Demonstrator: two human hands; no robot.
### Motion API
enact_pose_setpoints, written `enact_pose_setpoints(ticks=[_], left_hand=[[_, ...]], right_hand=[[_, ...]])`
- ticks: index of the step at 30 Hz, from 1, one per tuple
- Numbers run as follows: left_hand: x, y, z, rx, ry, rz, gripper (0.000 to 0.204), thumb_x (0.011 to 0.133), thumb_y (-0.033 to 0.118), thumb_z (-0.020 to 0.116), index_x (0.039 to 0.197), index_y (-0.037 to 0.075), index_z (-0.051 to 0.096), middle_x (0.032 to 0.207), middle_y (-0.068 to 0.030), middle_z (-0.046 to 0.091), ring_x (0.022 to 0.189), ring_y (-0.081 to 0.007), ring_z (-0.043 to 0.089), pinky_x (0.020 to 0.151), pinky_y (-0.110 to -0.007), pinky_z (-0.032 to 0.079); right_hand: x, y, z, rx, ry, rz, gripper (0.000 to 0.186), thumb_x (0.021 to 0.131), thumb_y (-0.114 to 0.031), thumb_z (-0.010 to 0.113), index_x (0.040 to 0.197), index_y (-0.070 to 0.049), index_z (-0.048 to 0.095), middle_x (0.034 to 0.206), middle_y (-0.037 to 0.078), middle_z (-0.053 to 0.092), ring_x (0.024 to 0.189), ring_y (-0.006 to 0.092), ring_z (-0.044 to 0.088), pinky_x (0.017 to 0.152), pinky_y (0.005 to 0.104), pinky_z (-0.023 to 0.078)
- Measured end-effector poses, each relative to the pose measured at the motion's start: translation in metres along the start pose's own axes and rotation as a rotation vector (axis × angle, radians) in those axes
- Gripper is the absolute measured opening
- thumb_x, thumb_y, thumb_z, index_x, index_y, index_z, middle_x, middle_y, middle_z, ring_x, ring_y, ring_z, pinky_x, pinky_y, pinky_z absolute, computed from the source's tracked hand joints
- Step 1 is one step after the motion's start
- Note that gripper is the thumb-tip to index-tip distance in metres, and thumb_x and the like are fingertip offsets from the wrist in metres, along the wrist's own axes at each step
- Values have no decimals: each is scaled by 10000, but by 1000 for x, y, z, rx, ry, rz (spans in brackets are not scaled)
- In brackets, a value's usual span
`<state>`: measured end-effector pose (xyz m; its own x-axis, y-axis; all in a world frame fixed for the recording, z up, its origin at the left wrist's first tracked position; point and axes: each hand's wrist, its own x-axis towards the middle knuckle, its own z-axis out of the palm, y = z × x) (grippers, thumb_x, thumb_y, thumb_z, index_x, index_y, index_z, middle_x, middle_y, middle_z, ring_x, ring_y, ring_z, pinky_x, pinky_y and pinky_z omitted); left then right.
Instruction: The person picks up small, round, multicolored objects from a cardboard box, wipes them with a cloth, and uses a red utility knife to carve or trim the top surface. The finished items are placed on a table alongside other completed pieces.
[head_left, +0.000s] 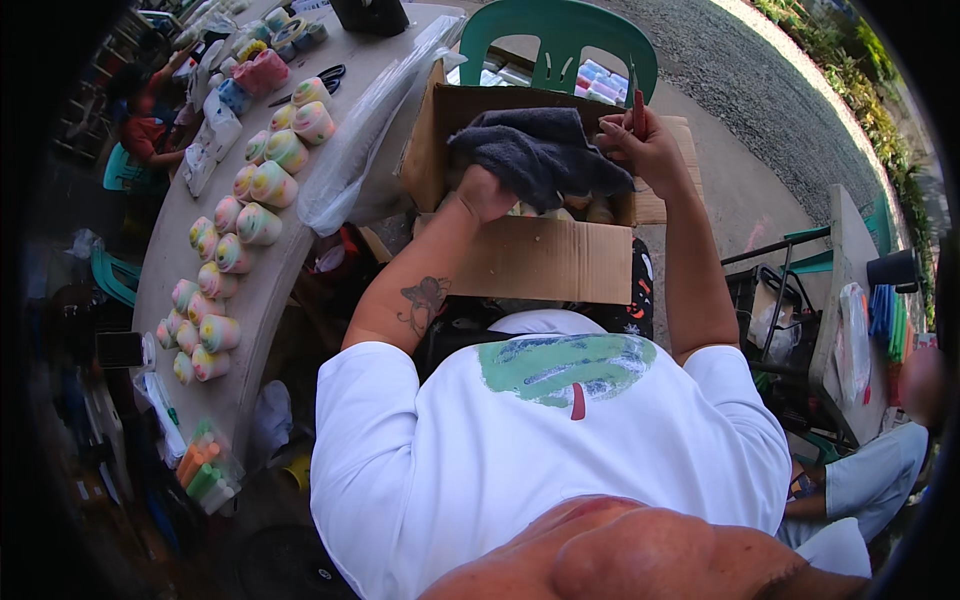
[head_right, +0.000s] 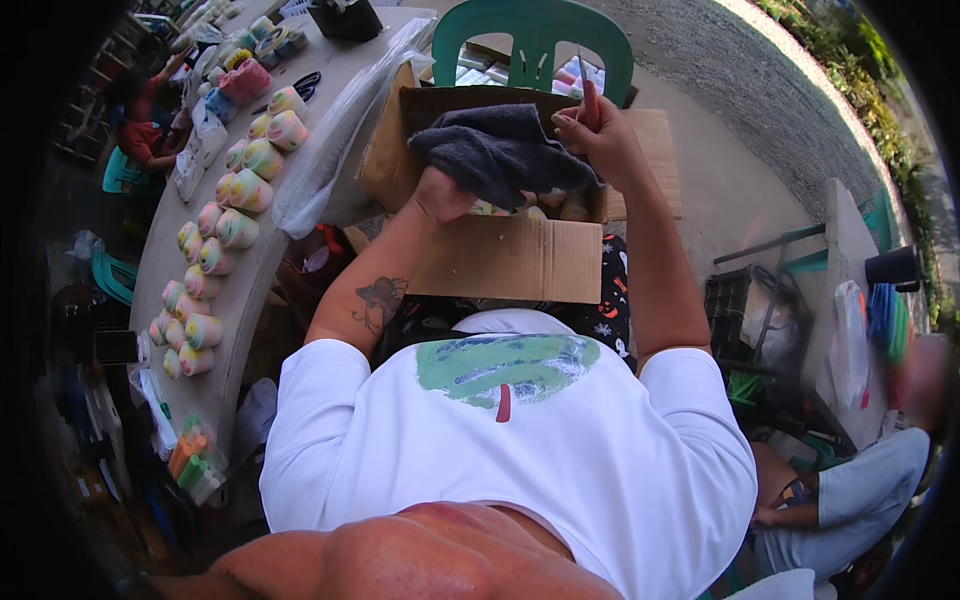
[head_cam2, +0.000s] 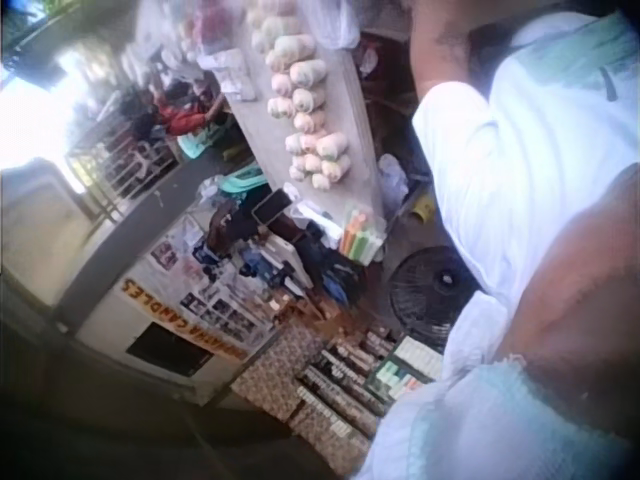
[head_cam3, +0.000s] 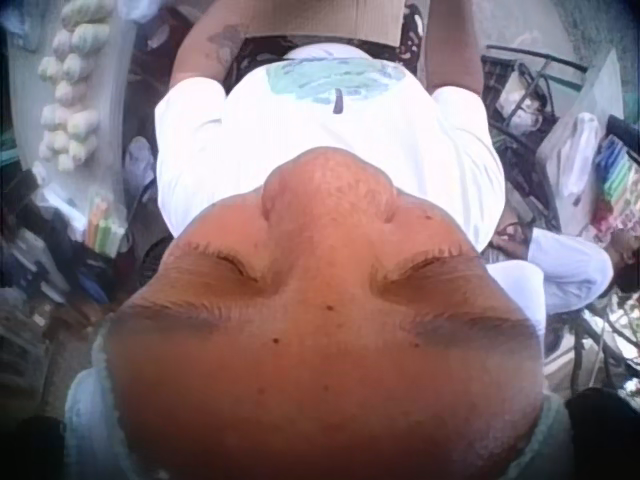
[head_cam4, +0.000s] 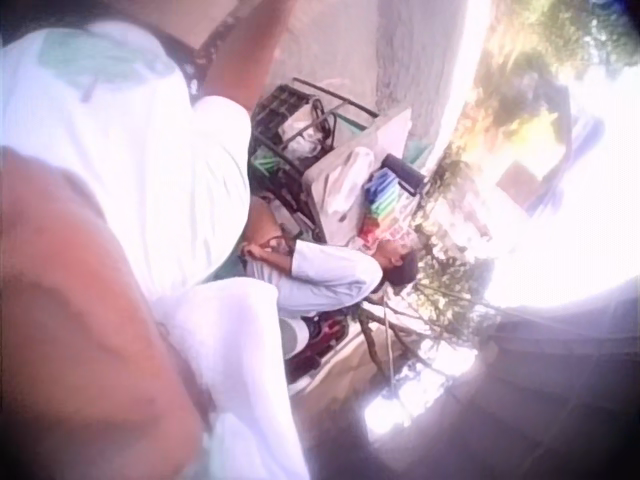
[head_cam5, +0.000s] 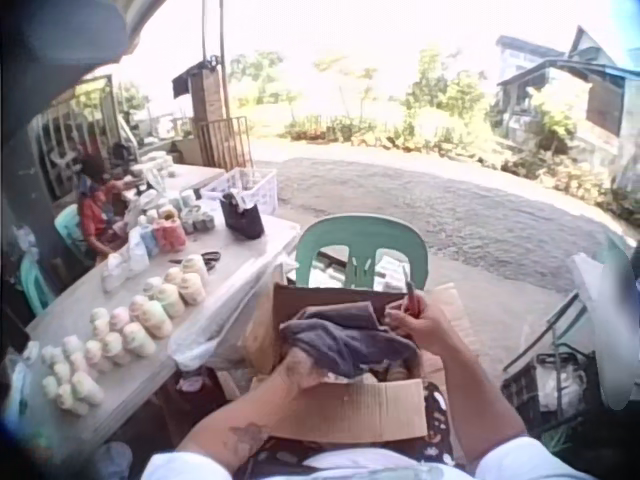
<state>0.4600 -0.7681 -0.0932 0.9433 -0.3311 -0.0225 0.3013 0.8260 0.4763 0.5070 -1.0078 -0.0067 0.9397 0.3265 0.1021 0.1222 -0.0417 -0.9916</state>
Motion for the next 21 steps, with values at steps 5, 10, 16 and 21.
enact_pose_setpoints(ticks=[5,10,16,21], left_hand=[[12,45,-13,76,-429,88,377,1010,321,455,1280,64,511,1279,-85,581,1163,-236,568,1078,-408,402],[-17,77,4,501,98,385,375,980,353,473,1207,69,568,1184,-122,621,1111,-274,590,1071,-431,379],[-29,76,7,1239,204,449,367,936,346,523,1178,76,578,1149,-119,627,1079,-275,599,1036,-423,398],[-29,67,7,1861,125,432,364,900,341,564,1154,82,586,1120,-116,633,1053,-277,607,1007,-416,414]], right_hand=[[-3,68,-25,-387,53,168,356,883,-359,713,1009,-53,581,903,47,632,814,137,611,679,328,509],[20,89,-1,-814,-91,427,428,845,-395,719,988,-6,611,886,174,675,831,304,658,733,422,499],[41,178,35,-1077,-27,509,454,867,-294,587,1218,-14,520,1209,235,605,1152,374,580,951,456,488],[52,241,30,-1117,-5,481,571,857,-397,574,1283,-41,443,1350,204,512,1317,366,425,1020,510,411]])
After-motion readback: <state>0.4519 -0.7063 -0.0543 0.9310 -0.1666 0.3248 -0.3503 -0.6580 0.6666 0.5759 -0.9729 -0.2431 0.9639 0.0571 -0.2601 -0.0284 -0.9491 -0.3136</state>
